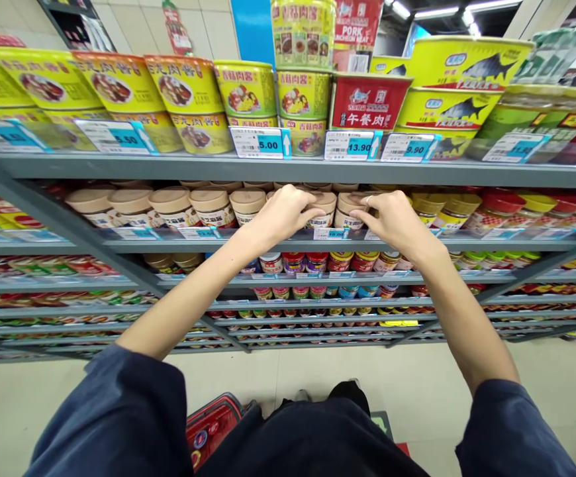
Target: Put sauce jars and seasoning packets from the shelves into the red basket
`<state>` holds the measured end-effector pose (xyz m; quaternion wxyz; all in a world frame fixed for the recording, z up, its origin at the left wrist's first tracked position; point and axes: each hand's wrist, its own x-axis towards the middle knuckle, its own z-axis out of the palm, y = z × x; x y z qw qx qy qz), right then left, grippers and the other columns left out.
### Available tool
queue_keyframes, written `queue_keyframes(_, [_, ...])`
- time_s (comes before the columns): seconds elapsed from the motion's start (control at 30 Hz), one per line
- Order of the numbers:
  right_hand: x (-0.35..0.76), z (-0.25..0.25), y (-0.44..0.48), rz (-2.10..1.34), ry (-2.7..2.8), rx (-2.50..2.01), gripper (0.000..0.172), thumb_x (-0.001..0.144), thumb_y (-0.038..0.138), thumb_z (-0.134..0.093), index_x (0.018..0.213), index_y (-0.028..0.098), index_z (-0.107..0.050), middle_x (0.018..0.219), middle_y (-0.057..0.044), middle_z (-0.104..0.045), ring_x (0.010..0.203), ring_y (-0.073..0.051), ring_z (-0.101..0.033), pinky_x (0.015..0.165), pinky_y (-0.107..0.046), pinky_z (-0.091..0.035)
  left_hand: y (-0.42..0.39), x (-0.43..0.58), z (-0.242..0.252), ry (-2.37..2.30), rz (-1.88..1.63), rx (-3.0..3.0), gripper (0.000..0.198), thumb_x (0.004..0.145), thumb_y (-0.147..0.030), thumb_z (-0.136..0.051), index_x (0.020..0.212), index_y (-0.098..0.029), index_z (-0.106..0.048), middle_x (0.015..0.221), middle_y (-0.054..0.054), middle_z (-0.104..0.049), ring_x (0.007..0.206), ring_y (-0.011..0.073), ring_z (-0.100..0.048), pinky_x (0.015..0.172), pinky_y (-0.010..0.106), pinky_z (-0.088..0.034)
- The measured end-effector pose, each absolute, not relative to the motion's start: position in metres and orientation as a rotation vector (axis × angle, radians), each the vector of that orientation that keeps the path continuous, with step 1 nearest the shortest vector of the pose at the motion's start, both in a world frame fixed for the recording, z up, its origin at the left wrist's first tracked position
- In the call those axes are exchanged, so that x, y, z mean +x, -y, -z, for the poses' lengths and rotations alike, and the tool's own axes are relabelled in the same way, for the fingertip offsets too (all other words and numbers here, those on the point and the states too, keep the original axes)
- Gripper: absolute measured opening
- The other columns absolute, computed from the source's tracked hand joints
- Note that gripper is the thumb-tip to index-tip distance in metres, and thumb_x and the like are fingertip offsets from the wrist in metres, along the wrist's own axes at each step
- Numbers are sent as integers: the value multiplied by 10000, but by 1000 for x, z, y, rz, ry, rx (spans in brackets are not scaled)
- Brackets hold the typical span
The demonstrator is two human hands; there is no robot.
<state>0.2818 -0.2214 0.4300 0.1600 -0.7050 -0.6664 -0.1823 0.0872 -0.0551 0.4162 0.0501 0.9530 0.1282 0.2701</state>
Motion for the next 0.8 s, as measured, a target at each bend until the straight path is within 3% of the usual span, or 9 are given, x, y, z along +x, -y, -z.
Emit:
queue_keyframes(0.2, [287, -429, 223, 547, 1907, -1984, 327, 1010, 412, -545, 992, 163, -756, 933, -149, -795, 903, -313, -713, 770, -368, -444, 59, 97, -413, -427, -908, 2955, 399, 986, -482, -576, 876, -142, -754, 876, 145, -758, 896, 272, -677, 803, 365, -454])
queue_keyframes(0.37, [289, -422, 223, 591, 1882, -1962, 327, 1002, 432, -545, 982, 169, -738, 885, -137, -783, 857, -310, -712, 772, -392, -481, 58, 100, -409, -389, -922, 2945, 394, 984, -490, -574, 941, -138, -745, 876, 133, -751, 918, 271, -685, 842, 381, -487])
queue_keyframes(0.43, [289, -418, 226, 589, 1882, -1917, 337, 1013, 424, -516, 1084, 167, -721, 989, -148, -782, 938, -321, -712, 821, -429, -509, 63, 92, -406, -339, -942, 2939, 396, 991, -480, -561, 1045, -125, -728, 965, 146, -757, 994, 284, -682, 888, 405, -504])
queue_keyframes(0.57, [283, -411, 236, 686, 1767, -1764, 386, 1024, 347, -475, 1350, 193, -611, 1331, -150, -689, 1234, -323, -630, 1014, -518, -498, 72, 54, -400, -257, -1162, 2865, 394, 1032, -358, -488, 1333, -139, -616, 1338, 157, -677, 1299, 287, -564, 1087, 480, -462])
queue_keyframes(0.8, [235, -400, 220, 683, 1847, -1526, 340, 990, 249, -549, 1314, 213, -645, 1381, -120, -677, 1308, -283, -610, 1125, -544, -455, 48, -33, -382, -609, -1485, 2573, 310, 1010, -350, -520, 1206, -190, -697, 1210, 92, -752, 1186, 242, -654, 1088, 467, -506])
